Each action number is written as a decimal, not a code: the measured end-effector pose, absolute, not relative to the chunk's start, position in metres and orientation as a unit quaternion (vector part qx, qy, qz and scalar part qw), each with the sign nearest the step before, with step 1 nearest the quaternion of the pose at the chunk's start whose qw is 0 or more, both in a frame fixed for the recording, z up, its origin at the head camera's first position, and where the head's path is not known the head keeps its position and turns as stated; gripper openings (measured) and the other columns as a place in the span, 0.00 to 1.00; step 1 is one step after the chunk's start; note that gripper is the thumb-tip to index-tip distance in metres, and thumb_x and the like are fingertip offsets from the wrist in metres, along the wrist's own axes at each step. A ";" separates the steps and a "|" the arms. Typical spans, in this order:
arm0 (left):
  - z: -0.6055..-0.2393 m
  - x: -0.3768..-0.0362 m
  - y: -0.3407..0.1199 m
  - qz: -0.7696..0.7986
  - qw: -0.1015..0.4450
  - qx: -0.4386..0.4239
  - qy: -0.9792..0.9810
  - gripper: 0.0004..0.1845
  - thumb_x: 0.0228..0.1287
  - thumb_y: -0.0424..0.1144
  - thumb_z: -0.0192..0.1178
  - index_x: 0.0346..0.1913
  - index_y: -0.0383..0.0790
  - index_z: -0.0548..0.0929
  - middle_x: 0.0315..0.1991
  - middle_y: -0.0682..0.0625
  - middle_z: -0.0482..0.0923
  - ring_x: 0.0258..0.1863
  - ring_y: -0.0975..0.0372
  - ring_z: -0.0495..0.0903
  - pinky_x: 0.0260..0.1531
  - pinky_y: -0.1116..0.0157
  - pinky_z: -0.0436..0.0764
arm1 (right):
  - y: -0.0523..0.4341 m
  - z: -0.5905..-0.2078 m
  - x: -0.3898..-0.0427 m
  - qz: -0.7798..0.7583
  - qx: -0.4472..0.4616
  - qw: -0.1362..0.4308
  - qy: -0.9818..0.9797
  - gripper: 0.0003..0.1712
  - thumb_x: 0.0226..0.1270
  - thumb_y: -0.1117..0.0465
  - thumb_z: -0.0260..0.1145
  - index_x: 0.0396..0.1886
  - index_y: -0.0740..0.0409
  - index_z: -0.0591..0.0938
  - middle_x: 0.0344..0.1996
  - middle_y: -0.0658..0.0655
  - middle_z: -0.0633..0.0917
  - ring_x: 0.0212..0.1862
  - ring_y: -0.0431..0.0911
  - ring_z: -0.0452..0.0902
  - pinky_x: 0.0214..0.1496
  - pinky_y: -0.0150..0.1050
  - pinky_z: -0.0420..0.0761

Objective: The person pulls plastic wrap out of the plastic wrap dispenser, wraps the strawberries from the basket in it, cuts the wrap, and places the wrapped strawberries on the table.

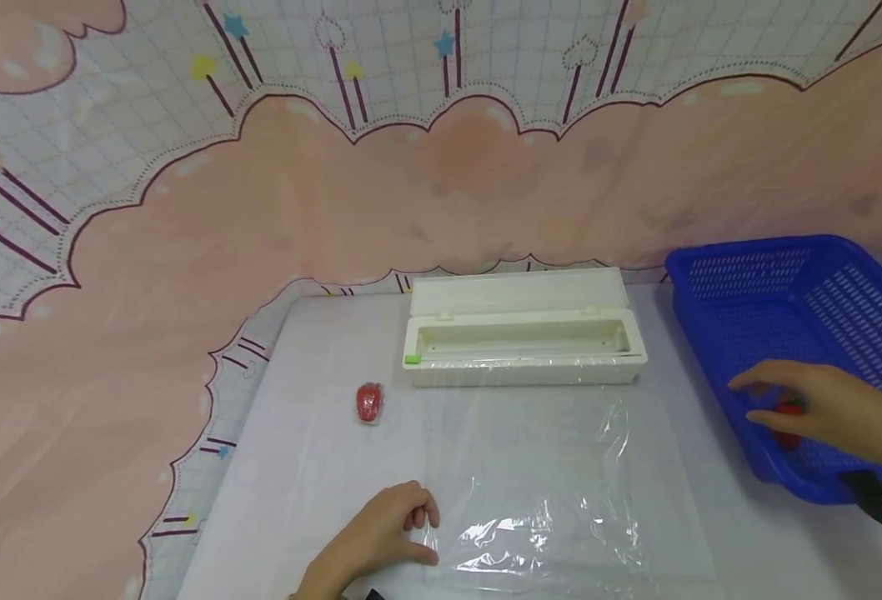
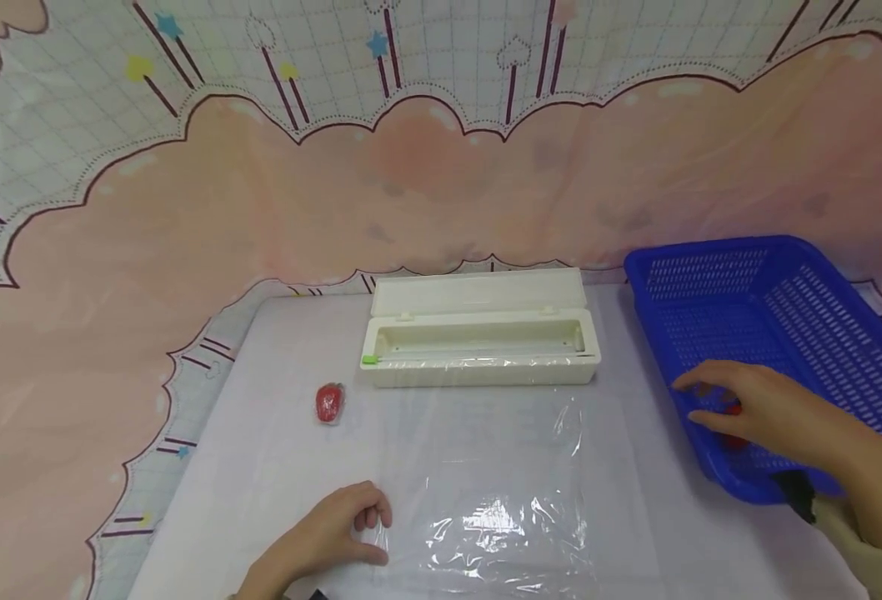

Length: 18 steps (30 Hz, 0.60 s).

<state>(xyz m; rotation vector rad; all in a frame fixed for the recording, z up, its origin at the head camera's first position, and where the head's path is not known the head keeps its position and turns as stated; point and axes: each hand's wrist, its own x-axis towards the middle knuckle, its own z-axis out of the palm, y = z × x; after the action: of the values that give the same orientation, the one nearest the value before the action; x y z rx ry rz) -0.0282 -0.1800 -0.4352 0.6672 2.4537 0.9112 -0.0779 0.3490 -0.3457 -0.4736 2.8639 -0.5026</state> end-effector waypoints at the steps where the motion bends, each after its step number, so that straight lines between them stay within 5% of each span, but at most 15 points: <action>1: -0.435 -0.029 -0.180 0.330 0.222 0.239 0.886 0.20 0.41 0.45 0.81 0.34 0.52 0.79 0.27 0.62 0.69 0.28 0.74 0.66 0.31 0.75 0.70 | 0.351 -0.346 -0.078 -0.168 -0.164 0.086 0.968 0.23 0.51 0.64 0.78 0.49 0.60 0.83 0.38 0.52 0.87 0.34 0.41 0.82 0.30 0.35 0.83; 6: -0.435 -0.030 -0.179 0.326 0.225 0.239 0.887 0.20 0.40 0.46 0.81 0.34 0.53 0.79 0.27 0.62 0.69 0.27 0.74 0.66 0.30 0.75 0.69 | 0.362 -0.347 -0.078 -0.162 -0.169 0.080 0.969 0.22 0.52 0.64 0.78 0.48 0.59 0.84 0.37 0.49 0.87 0.31 0.34 0.79 0.28 0.28 0.78; 18: -0.439 -0.031 -0.179 0.321 0.229 0.236 0.888 0.20 0.40 0.46 0.81 0.34 0.55 0.79 0.27 0.64 0.68 0.27 0.74 0.66 0.30 0.75 0.69 | 0.389 -0.354 -0.090 -0.176 -0.189 0.126 0.958 0.20 0.54 0.64 0.76 0.47 0.65 0.84 0.40 0.56 0.89 0.38 0.46 0.85 0.36 0.37 0.85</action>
<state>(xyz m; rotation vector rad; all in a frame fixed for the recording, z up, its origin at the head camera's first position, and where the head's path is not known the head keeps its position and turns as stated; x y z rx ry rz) -0.0305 -0.1789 -0.4389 0.6496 2.4448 0.8822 -0.0904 0.3891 -0.3543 -0.5493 2.7887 -0.5131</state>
